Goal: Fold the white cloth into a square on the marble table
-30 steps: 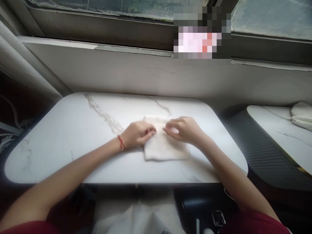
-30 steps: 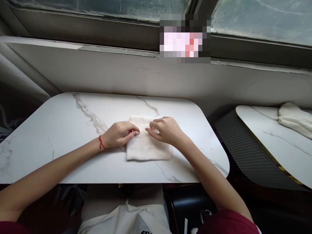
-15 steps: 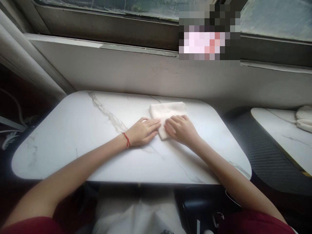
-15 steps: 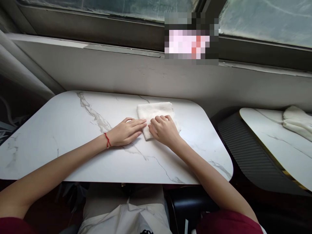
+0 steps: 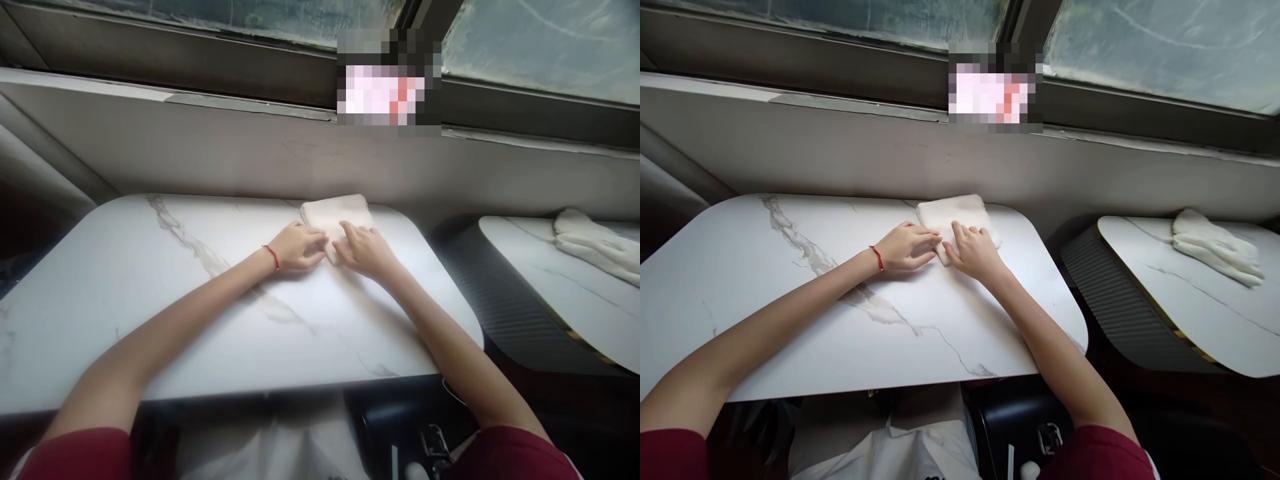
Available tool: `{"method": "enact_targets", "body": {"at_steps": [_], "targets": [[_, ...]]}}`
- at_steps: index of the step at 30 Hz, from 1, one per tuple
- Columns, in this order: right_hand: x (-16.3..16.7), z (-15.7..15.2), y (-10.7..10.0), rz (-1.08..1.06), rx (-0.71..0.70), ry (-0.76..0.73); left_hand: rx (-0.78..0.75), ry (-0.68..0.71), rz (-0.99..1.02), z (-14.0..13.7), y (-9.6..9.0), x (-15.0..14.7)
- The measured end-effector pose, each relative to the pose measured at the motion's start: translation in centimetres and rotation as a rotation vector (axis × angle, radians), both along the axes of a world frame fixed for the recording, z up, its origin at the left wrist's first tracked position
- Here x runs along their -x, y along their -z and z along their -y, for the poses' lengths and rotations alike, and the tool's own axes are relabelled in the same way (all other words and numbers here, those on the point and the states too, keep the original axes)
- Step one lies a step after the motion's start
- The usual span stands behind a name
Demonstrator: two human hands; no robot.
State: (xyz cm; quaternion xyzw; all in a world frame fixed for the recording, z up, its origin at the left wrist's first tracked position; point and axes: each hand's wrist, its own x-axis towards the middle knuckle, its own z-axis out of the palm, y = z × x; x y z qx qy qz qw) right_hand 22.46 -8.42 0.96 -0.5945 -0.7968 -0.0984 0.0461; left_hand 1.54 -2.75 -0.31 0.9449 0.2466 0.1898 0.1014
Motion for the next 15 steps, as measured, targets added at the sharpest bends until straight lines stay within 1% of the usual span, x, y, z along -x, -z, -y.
{"method": "enact_targets", "body": {"at_steps": [2,4,6,9,10,12,15], "targets": [[0.5,0.5,-1.1,0.007,0.097,0.018,0.091,0.037,0.052,0.2,-0.6,0.0],[1.1,1.4,-2.4,0.055,0.184,0.062,0.216,0.085,0.118,0.7,-0.9,-0.2],[1.7,2.9,-3.7,0.121,0.236,0.137,0.347,0.149,0.191,1.8,-0.9,-0.8],[2.5,5.8,-5.2,0.179,0.295,0.226,0.505,0.300,0.250,4.1,-0.4,-2.0],[2.7,6.7,-5.5,0.196,0.315,0.228,0.533,0.352,0.255,5.0,-0.2,-2.4],[2.9,7.9,-5.9,0.235,0.357,0.214,0.542,0.431,0.252,6.4,0.1,-3.1],[2.9,8.5,-6.0,0.282,0.411,0.245,0.457,0.466,0.247,7.5,0.2,-3.6]]}}
